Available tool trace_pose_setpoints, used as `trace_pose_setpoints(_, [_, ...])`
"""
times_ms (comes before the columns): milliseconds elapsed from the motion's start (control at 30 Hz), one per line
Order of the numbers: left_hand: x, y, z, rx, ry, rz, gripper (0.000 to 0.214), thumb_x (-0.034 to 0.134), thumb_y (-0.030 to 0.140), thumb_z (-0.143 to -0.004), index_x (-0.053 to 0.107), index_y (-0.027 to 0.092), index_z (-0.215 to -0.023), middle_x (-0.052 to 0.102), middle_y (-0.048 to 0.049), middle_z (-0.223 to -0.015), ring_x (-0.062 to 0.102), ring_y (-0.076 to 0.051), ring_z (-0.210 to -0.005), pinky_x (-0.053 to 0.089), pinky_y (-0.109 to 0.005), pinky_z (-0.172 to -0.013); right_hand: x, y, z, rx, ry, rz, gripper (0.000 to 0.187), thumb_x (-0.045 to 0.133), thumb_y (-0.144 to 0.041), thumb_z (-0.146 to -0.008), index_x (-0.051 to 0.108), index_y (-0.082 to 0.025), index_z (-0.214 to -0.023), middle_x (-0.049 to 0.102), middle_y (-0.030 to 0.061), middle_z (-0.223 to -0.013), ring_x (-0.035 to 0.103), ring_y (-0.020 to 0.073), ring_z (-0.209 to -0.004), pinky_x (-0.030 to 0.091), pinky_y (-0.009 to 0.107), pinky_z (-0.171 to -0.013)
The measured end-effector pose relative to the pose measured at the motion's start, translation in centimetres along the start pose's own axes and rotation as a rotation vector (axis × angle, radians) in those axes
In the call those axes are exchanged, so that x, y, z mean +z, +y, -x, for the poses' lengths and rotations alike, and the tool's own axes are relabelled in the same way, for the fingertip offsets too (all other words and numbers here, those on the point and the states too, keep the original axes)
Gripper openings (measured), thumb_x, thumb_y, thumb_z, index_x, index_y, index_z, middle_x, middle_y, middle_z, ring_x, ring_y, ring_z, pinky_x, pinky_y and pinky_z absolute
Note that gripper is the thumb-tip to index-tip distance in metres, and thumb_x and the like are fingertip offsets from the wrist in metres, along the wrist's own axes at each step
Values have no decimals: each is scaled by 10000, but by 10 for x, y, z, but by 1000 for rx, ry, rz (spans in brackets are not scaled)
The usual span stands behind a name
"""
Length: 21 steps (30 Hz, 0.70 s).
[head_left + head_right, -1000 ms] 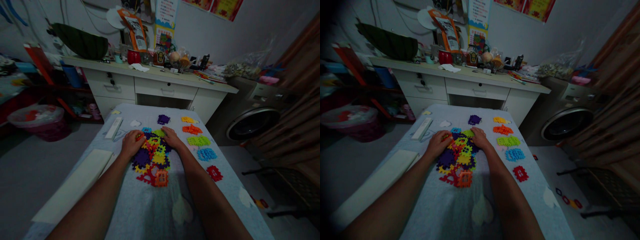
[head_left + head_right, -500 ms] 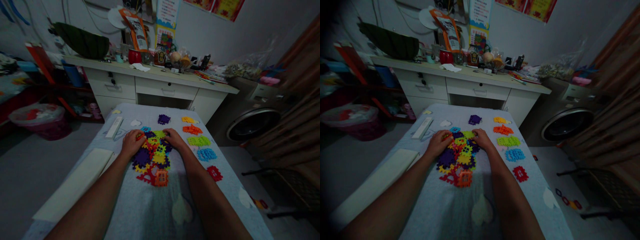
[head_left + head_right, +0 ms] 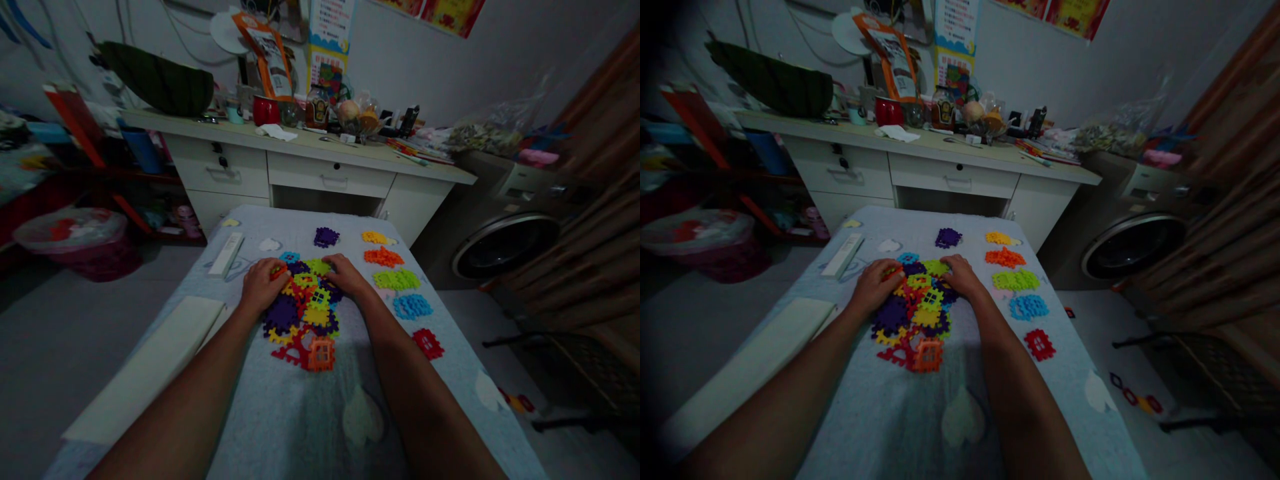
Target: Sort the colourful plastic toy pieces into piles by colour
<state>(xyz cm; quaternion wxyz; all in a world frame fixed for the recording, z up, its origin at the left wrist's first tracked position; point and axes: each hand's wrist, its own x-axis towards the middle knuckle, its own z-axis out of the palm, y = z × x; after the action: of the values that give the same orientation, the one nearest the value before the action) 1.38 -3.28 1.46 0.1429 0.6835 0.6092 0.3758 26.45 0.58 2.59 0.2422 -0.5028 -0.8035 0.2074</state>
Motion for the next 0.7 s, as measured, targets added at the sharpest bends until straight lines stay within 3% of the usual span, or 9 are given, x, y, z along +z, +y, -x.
trace_pose_setpoints(167, [0,0,1,7,-3,-7,309,544,464,-806,663,258,-1003,672,-40,-1099,583,-264,-1092,434,-414,-976,-5,0,4,53,63,-34,462,763,-203,-707,631,-193,-1150,517,28,-1010,546,168,-930,458,323,-893])
trace_pose_setpoints(333, [0,-1,1,4,-13,-14,317,534,466,-813,656,253,-1013,668,-43,-1110,584,-264,-1085,432,-416,-978,-10,-7,8,108,82,-108,484,764,-159,-673,615,-200,-1131,463,1,-986,526,104,-763,488,272,-768])
trace_pose_setpoints(700, [1,-5,-1,15,-15,-15,322,538,468,-807,660,252,-1012,664,-50,-1110,588,-274,-1085,448,-422,-958,-29,-17,14,116,92,-164,209,650,-107,-698,685,-176,-892,550,4,-906,553,111,-745,470,250,-727])
